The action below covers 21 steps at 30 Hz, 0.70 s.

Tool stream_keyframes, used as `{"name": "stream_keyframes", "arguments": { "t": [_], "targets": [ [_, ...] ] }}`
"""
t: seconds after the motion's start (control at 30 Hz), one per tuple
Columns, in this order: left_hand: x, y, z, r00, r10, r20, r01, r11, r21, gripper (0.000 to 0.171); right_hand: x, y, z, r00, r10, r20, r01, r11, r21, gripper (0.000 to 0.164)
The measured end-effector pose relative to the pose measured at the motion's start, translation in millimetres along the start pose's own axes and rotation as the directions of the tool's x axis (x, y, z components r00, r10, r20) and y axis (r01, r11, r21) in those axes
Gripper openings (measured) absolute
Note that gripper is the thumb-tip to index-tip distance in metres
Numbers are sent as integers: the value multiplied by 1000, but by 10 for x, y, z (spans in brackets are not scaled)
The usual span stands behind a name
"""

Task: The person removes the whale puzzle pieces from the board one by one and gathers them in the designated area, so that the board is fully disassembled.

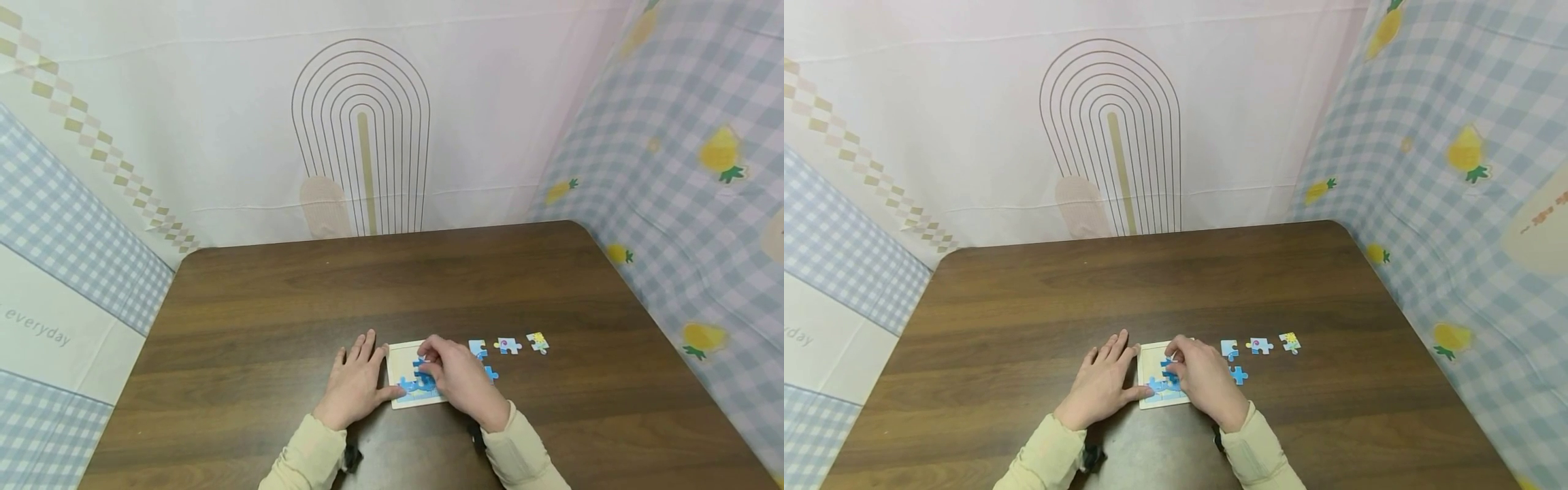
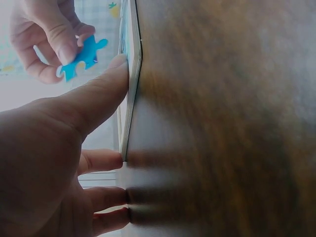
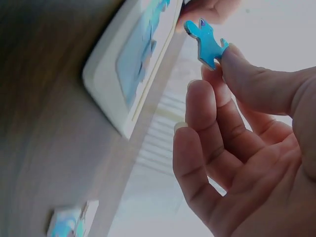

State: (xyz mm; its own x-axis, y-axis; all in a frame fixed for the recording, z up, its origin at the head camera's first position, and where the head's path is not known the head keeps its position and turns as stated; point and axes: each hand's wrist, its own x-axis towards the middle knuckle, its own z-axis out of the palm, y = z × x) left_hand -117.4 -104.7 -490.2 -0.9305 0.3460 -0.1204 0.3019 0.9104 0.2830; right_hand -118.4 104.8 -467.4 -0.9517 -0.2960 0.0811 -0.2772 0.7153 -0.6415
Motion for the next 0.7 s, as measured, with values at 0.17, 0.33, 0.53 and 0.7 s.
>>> {"name": "stream_keyframes", "arguments": {
  "t": [0.17, 0.33, 0.53, 0.7],
  "targets": [
    [3, 7, -5, 1000, 2, 0, -2, 1000, 7, 86, -30, 77, -120, 996, 84, -30, -84, 996, -12, 15],
    [3, 8, -9, 1000, 7, 1, -7, 1000, 3, 86, -80, 207, -286, 989, 141, -37, -142, 990, -17, 13],
    [-4, 5, -6, 1000, 13, -8, -13, 1000, -8, 86, -169, 362, -496, 981, 185, -62, -188, 981, -45, 14],
    [-7, 5, -4, 1000, 11, -3, -11, 1000, -7, 86, -256, 511, -654, 967, 235, -101, -246, 963, -114, 15]
  ]
}}
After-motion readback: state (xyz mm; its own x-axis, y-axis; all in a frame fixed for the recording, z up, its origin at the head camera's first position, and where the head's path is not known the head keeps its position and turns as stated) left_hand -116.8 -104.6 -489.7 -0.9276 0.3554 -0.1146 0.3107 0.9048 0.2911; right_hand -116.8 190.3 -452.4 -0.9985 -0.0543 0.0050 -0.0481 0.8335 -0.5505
